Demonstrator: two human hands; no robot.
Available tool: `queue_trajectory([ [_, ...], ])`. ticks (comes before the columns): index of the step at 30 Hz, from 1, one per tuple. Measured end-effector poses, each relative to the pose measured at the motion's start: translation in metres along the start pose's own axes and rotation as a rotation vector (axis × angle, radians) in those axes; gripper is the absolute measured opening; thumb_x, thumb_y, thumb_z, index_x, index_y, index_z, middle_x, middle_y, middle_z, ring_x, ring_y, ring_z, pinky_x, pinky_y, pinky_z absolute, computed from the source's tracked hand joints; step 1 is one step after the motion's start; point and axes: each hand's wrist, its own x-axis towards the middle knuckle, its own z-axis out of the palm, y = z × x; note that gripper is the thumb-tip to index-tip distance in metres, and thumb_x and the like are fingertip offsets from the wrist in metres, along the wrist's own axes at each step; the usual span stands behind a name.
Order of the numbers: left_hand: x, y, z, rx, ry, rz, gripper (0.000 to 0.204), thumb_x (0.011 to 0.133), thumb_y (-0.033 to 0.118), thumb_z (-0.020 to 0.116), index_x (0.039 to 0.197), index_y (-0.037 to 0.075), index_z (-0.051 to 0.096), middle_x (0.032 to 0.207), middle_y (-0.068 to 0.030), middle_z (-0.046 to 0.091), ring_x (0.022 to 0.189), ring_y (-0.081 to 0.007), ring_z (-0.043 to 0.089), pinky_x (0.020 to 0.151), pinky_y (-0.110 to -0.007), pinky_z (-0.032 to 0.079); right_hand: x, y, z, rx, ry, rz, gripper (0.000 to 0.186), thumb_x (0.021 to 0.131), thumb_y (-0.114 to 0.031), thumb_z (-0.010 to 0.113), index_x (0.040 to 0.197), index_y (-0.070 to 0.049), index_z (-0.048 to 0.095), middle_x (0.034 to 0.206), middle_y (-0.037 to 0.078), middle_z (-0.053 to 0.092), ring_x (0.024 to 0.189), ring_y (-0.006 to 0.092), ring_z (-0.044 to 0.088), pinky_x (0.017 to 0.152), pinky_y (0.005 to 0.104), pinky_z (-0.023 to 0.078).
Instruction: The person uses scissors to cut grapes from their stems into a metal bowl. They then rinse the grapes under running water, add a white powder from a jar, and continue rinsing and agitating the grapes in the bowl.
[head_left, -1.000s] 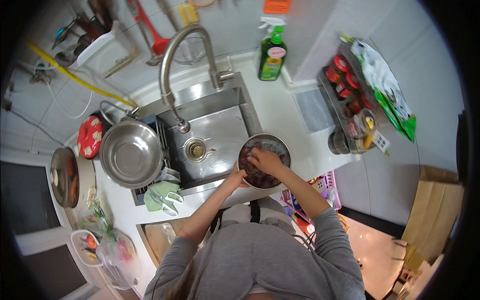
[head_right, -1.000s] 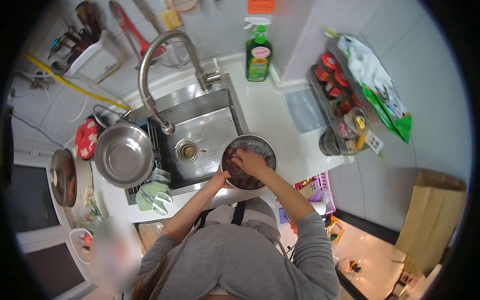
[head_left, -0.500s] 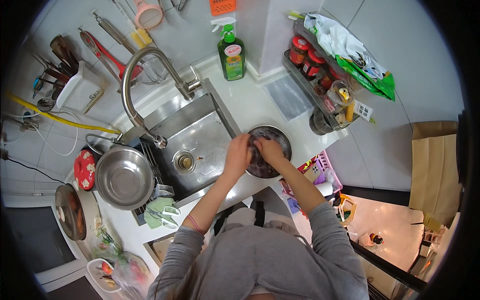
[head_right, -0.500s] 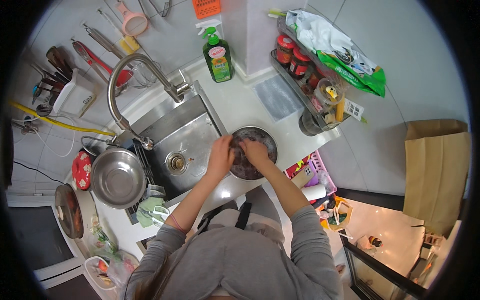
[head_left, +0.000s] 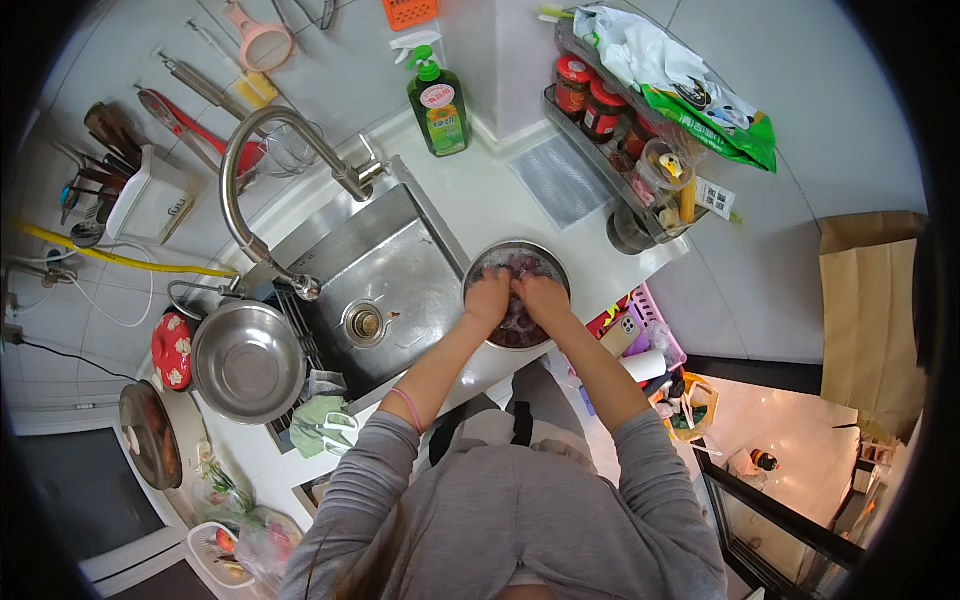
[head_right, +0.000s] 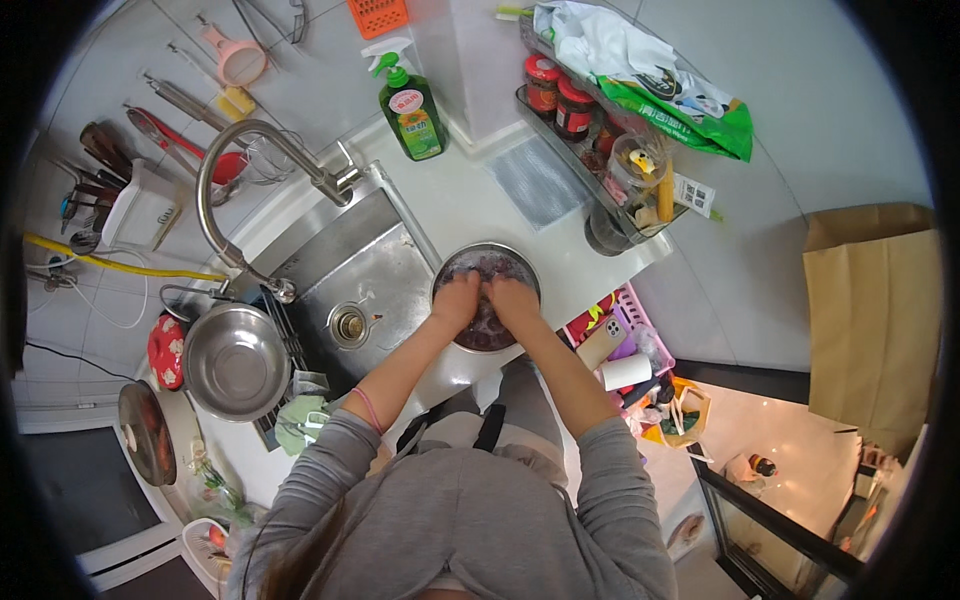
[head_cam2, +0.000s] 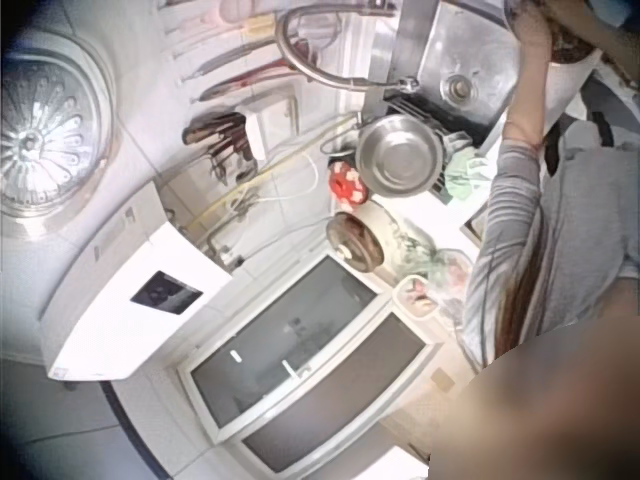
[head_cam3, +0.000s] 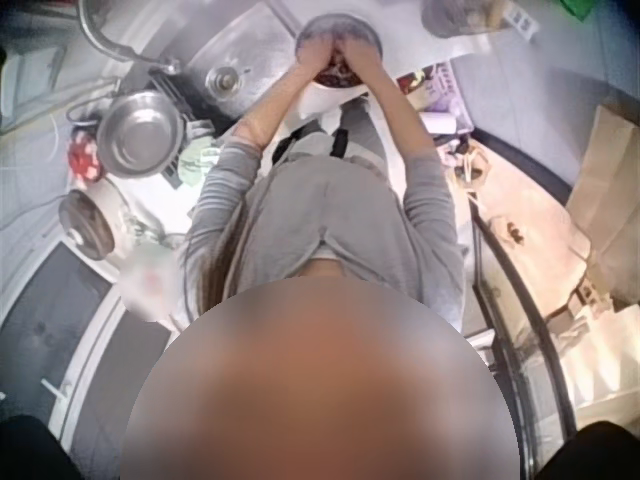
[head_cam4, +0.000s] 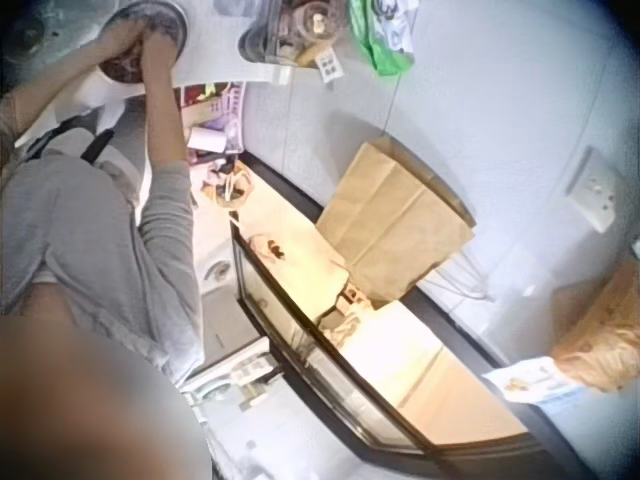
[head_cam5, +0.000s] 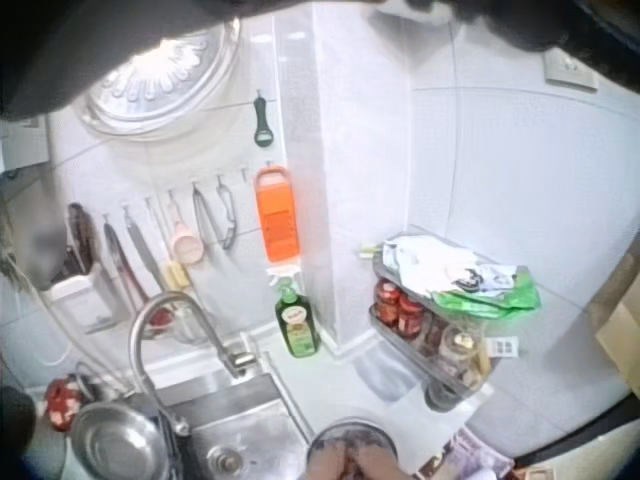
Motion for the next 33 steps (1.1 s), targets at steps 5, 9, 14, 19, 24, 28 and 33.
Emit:
queue_trajectory([
  [5, -0.011, -0.013, -0.001, -0.048, 0.535, 0.353, 0.015, 0.082, 0.011, 0.052, 0.093, 0.000, 0.053, 0.099, -0.0222, 0.053, 0.082, -0.0365, 0.060, 0.069, -0.042, 0.051, -0.012, 0.021, 0.024, 0.140, 0.520, -0.283, 0.019, 0.084, -0.022, 0.053, 0.085, -0.003, 0.053, 0.080, 0.020, 0.062, 0.074, 0.0366, 0.061, 0.064, 0.0469, 0.049],
  [9, -0.012, -0.014, 0.002, -0.065, 0.468, 0.259, 0.014, 0.084, 0.013, 0.051, 0.089, 0.000, 0.054, 0.090, -0.0190, 0.057, 0.084, -0.0359, 0.059, 0.071, -0.042, 0.050, -0.007, 0.028, 0.029, 0.096, 0.382, -0.260, 0.022, 0.086, -0.025, 0.051, 0.085, -0.003, 0.053, 0.081, 0.021, 0.061, 0.079, 0.0361, 0.060, 0.067, 0.0459, 0.049],
  [14, -0.011, 0.004, -0.013, 0.008, 0.076, 0.060, 0.017, 0.082, 0.017, 0.056, 0.090, 0.002, 0.055, 0.087, -0.0168, 0.058, 0.095, -0.0332, 0.054, 0.077, -0.043, 0.047, -0.003, -0.006, -0.017, -0.095, -0.171, -0.001, 0.024, 0.085, -0.023, 0.050, 0.095, -0.001, 0.054, 0.089, 0.021, 0.058, 0.090, 0.0350, 0.056, 0.075, 0.0435, 0.048],
  [19, -0.021, -0.009, -0.001, 0.192, 0.292, 0.253, 0.023, 0.079, 0.012, 0.056, 0.100, 0.004, 0.055, 0.102, -0.0143, 0.057, 0.103, -0.0288, 0.053, 0.078, -0.038, 0.046, -0.008, 0.032, 0.017, -0.074, 0.345, -0.392, 0.027, 0.080, -0.013, 0.054, 0.104, 0.000, 0.051, 0.096, 0.020, 0.057, 0.089, 0.0341, 0.057, 0.074, 0.0443, 0.048],
  [24, -0.015, -0.012, -0.002, 0.185, 0.092, 0.321, 0.033, 0.076, 0.013, 0.057, 0.108, 0.003, 0.052, 0.113, -0.0144, 0.053, 0.107, -0.0322, 0.050, 0.085, -0.040, 0.044, 0.002, 0.030, 0.021, 0.016, 0.196, -0.451, 0.028, 0.077, -0.009, 0.055, 0.104, -0.004, 0.049, 0.100, 0.019, 0.055, 0.089, 0.0363, 0.057, 0.074, 0.0457, 0.048],
  [28, -0.010, -0.003, -0.011, 0.110, -0.017, 0.197, 0.038, 0.074, 0.018, 0.060, 0.109, 0.004, 0.053, 0.113, -0.0147, 0.053, 0.103, -0.0325, 0.053, 0.082, -0.042, 0.047, 0.017, 0.018, 0.007, -0.048, -0.061, -0.278, 0.029, 0.079, -0.013, 0.054, 0.106, -0.005, 0.049, 0.099, 0.019, 0.056, 0.089, 0.0366, 0.059, 0.076, 0.0459, 0.048],
  [33, -0.009, -0.015, 0.005, 0.084, 0.108, 0.245, 0.033, 0.075, 0.016, 0.059, 0.105, 0.004, 0.054, 0.103, -0.0164, 0.057, 0.095, -0.0327, 0.059, 0.077, -0.042, 0.050, 0.015, 0.034, 0.028, -0.041, 0.091, -0.413, 0.028, 0.078, -0.014, 0.055, 0.104, -0.006, 0.046, 0.094, 0.020, 0.060, 0.085, 0.0368, 0.059, 0.071, 0.0473, 0.048],
])
